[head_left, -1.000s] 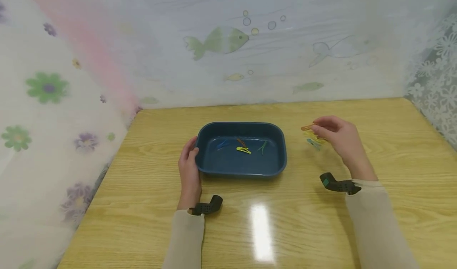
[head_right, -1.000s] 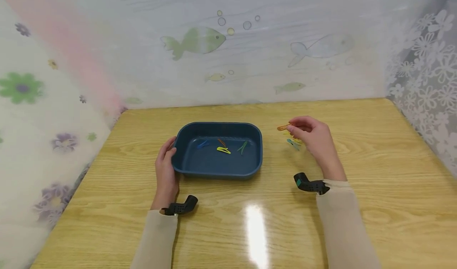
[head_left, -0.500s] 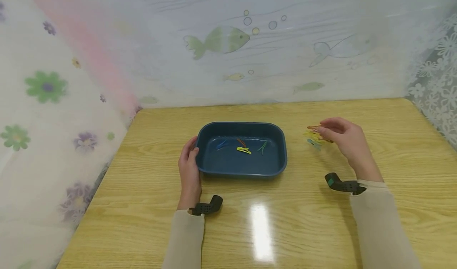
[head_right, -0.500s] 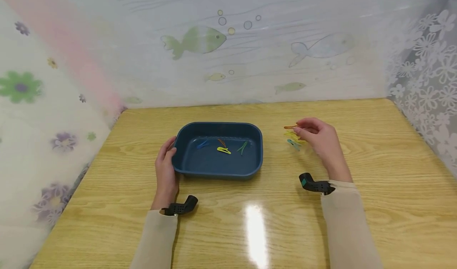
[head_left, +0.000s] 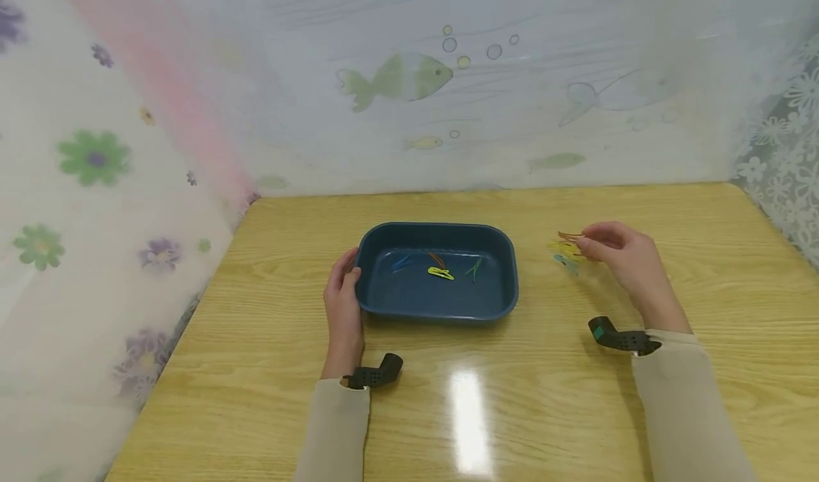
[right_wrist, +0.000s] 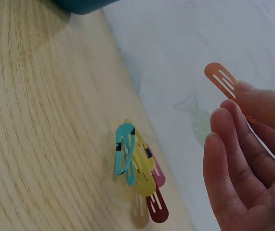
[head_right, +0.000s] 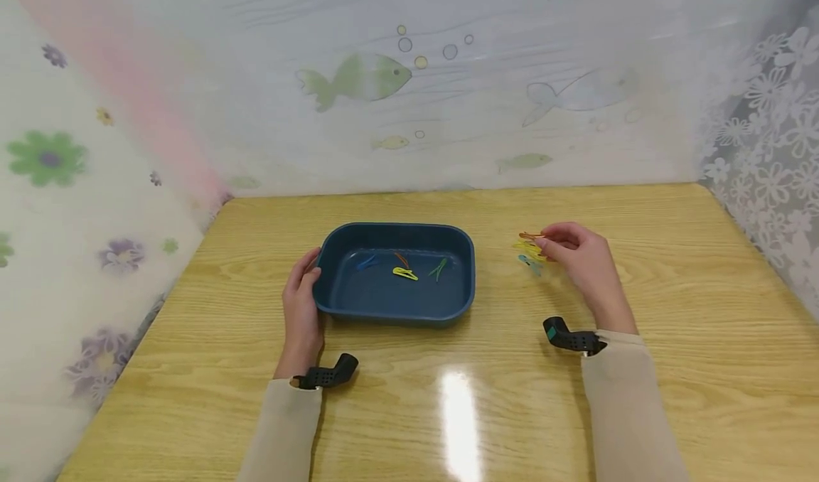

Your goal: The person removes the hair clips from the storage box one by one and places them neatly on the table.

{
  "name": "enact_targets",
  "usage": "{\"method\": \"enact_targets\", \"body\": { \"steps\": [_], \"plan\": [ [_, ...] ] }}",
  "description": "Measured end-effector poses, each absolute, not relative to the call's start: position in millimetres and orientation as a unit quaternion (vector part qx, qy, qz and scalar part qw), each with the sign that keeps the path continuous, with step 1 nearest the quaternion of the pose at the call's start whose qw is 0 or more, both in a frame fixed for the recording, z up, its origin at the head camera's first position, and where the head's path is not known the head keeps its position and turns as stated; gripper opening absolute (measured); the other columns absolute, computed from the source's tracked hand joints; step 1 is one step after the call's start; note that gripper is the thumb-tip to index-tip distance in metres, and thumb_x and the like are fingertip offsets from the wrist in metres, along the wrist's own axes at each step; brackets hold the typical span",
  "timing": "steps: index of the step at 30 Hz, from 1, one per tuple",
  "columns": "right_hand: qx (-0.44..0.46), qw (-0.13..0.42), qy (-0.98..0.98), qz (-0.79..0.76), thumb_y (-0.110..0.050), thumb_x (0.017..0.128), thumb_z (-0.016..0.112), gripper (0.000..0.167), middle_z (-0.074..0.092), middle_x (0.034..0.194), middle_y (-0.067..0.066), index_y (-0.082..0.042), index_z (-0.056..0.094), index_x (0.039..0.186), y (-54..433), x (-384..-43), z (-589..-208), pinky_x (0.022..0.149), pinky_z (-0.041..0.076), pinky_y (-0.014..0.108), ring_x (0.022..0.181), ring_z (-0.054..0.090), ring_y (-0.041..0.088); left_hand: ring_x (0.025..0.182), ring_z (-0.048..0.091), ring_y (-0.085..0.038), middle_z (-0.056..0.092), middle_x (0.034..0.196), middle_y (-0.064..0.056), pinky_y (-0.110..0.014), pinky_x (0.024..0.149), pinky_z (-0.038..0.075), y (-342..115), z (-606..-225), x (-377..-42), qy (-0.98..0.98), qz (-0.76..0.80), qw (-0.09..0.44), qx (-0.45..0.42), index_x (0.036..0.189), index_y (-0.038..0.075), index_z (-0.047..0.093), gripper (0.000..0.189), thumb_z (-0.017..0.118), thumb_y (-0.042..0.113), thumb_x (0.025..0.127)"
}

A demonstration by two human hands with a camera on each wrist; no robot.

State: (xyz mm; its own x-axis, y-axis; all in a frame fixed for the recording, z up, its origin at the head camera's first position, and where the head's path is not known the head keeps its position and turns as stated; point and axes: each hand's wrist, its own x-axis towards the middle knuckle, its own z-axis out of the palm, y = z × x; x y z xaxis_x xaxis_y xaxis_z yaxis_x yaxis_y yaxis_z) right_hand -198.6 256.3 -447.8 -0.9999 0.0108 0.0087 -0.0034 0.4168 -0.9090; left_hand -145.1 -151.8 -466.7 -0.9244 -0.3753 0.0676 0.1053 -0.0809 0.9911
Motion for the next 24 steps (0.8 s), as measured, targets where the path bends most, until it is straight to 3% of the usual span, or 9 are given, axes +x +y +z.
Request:
{"method": "enact_targets", "body": {
  "steps": [5, 14, 24],
  "plan": [
    [0.004, 0.028, -0.83, 0.557, -0.047, 0.076, 0.064, 0.053, 0.061, 0.103, 0.007, -0.012, 0.057, 0.114, 276, -215, -475, 0.069, 0.048, 0.02, 0.087, 0.061, 0.017, 0.115, 0.042, -0.007, 0.049, 0.123, 0.007, -0.029, 0.097, 0.031, -151, -465, -146, -0.656, -0.73, 0.164, 0.097, 0.122, 0.02, 0.053, 0.031, 0.04, 0.014, 0.094],
    [-0.021, 0.01, -0.832, 0.554, -0.041, 0.082, 0.06, 0.05, 0.061, 0.098, 0.0, -0.005, 0.054, 0.115, 262, -193, -443, 0.072, 0.049, 0.024, 0.084, 0.059, 0.012, 0.112, 0.044, -0.007, 0.051, 0.121, 0.007, -0.028, 0.096, 0.033, -150, -464, -145, -0.659, -0.725, 0.169, 0.104, 0.122, 0.019, 0.053, 0.032, 0.041, 0.014, 0.093],
    [-0.036, -0.001, -0.839, 0.543, -0.041, 0.083, 0.056, 0.055, 0.059, 0.097, -0.006, -0.003, 0.048, 0.121, 268, -190, -446, 0.073, 0.049, 0.025, 0.085, 0.057, 0.009, 0.112, 0.044, -0.008, 0.05, 0.121, 0.006, -0.029, 0.096, 0.033, -149, -465, -145, -0.653, -0.731, 0.168, 0.101, 0.123, 0.017, 0.052, 0.033, 0.041, 0.013, 0.093]
  ]
}}
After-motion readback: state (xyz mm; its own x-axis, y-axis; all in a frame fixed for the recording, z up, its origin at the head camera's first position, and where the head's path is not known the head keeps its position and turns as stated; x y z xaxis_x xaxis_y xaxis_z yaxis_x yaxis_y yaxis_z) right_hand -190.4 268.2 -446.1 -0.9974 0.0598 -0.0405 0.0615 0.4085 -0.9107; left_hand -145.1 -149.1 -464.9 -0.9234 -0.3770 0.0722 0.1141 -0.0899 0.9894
